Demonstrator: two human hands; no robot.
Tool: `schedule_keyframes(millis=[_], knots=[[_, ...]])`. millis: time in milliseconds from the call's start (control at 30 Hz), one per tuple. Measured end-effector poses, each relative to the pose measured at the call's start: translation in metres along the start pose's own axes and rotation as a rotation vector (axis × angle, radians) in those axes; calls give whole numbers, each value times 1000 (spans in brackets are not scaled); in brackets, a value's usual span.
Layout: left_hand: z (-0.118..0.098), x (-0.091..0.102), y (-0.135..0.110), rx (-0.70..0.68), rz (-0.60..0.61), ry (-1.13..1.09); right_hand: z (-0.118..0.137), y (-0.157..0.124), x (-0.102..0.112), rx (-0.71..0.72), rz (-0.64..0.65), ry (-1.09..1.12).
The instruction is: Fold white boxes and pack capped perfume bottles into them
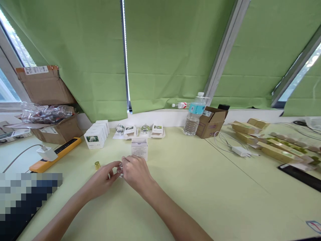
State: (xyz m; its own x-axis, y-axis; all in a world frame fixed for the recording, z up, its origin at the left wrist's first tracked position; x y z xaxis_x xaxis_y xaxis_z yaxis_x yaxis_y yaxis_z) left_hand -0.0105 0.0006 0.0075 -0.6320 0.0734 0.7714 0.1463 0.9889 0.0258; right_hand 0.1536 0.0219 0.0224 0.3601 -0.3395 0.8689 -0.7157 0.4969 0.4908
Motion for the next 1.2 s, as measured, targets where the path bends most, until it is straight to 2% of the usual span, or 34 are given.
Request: schedule_keyframes(millis=[200, 500, 833, 1100, 1200], knots=[[1, 0, 0, 1, 13, -4, -3, -3, -2, -38, -67, 68], [-3, 1, -1, 11, 2, 1, 5, -3, -6, 27, -39, -54], [-2, 2, -1, 12, 17, 12, -4, -3, -8, -147, -259, 312], [-2, 3, -2, 4, 13, 13, -4, -3, -6, -265, -263, 491], [-3, 3, -3, -4, 11, 14, -6, -3, -4, -321, -279, 625]])
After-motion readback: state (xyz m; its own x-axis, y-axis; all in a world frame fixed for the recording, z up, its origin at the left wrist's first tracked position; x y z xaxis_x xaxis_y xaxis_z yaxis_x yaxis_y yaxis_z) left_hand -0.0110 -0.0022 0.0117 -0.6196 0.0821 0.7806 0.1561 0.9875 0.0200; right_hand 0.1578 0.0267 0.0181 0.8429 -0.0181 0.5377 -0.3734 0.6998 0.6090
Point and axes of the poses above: each hand's wrist, its own y-axis towards the middle knuckle, its own x-axis out of the back of the hand, z = x × y, the point moved 1 cm from there along y, towards the middle knuckle, and after that the axes turned 14 degrees about x, right-handed, at the moved point
